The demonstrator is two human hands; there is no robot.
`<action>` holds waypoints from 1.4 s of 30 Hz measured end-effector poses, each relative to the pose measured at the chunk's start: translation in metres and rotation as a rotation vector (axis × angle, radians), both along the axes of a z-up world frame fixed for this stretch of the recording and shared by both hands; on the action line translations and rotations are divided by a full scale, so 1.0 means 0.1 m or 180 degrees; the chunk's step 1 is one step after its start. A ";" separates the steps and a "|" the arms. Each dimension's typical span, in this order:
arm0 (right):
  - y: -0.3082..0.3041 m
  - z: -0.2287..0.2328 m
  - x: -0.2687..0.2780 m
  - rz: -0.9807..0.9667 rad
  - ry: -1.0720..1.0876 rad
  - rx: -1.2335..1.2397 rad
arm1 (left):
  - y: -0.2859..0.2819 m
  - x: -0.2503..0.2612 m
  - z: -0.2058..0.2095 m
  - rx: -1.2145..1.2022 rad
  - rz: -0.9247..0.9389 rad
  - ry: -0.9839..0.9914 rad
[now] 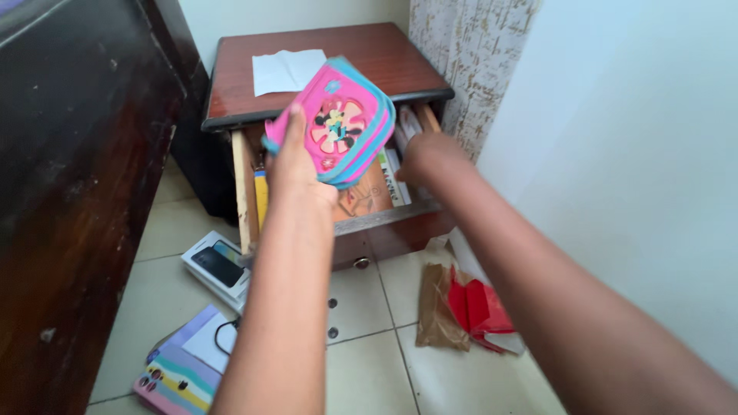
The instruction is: The person opens a wooden drawer and removes items one by one, including a phone box, phone cases, pens, coins, a mouse, a paper bag, a red packet, notebooks, and a mouse. The items are placed on the floor beside the drawer.
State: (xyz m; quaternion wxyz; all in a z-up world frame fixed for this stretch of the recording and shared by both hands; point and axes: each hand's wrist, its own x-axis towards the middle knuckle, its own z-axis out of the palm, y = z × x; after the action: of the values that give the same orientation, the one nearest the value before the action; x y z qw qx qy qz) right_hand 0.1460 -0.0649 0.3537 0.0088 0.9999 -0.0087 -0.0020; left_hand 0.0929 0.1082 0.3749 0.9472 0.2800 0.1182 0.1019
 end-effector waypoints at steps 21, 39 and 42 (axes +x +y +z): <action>0.08 -0.07 -0.04 -0.0269 -0.0838 0.0878 | -0.06 -0.08 -0.19 0.0361 0.0389 -0.0147; -0.11 -0.79 0.74 -0.0191 0.0066 0.0271 | 0.15 -0.28 -0.26 0.0439 0.0453 -0.0473; -0.16 -0.83 0.72 -0.0066 -0.0080 0.0302 | 0.20 -0.24 -0.29 0.0385 0.0446 -0.0477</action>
State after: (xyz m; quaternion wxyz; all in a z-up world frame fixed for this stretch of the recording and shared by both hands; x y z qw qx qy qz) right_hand 0.2182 -0.0807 0.2710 -0.0387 0.9990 -0.0190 0.0100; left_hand 0.0691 0.1281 0.3460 0.9253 0.3193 0.0600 0.1954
